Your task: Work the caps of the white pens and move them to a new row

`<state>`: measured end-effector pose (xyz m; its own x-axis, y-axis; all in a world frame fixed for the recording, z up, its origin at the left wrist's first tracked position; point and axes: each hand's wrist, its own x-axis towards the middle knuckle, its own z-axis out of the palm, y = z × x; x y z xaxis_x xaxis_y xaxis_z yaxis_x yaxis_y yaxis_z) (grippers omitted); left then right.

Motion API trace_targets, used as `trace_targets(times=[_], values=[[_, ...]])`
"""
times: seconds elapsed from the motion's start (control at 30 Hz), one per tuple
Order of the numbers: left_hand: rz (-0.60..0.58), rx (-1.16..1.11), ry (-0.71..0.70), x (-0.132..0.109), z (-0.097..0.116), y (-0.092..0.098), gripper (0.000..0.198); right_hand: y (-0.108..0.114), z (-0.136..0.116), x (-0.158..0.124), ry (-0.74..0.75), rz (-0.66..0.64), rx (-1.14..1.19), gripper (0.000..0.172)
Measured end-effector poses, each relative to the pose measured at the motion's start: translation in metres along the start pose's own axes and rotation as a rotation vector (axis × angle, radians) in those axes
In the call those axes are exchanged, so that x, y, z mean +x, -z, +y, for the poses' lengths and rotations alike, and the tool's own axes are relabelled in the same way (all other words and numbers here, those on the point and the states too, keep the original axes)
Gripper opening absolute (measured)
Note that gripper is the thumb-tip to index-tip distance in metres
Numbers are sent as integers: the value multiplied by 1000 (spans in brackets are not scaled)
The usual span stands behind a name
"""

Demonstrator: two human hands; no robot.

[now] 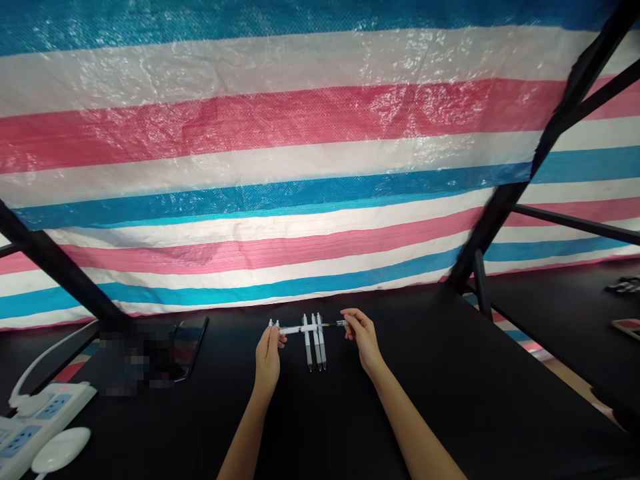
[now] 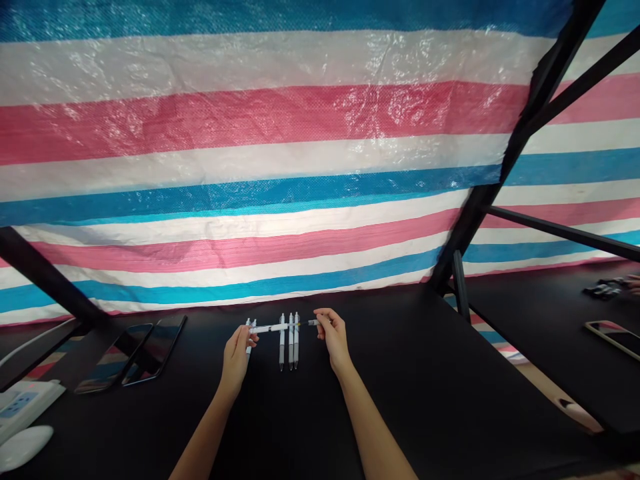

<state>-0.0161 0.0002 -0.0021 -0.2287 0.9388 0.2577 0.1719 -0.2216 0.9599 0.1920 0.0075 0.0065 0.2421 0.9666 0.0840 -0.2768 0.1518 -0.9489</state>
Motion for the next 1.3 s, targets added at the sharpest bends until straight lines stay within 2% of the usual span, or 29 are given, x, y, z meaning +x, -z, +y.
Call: trace_targets(times=[0.4,0.57,0.77,1.1,1.3], values=[[-31,80,-57,-4,7,-5,50,-3,2,-1,-3,-75,-37,26],[-137,146,-127,-7,6,-8,42,-6,3,-3,-16,-115,-57,26],[-239,175,-186,-9,12,-8,37,-5,4,-2,-28,-84,-57,29],[-181,147,-144,-8,7,-10,38,-4,7,-2,1,-126,-87,30],[-154,130,-70,-5,1,-10,41,-4,8,-1,-3,-144,-131,30]])
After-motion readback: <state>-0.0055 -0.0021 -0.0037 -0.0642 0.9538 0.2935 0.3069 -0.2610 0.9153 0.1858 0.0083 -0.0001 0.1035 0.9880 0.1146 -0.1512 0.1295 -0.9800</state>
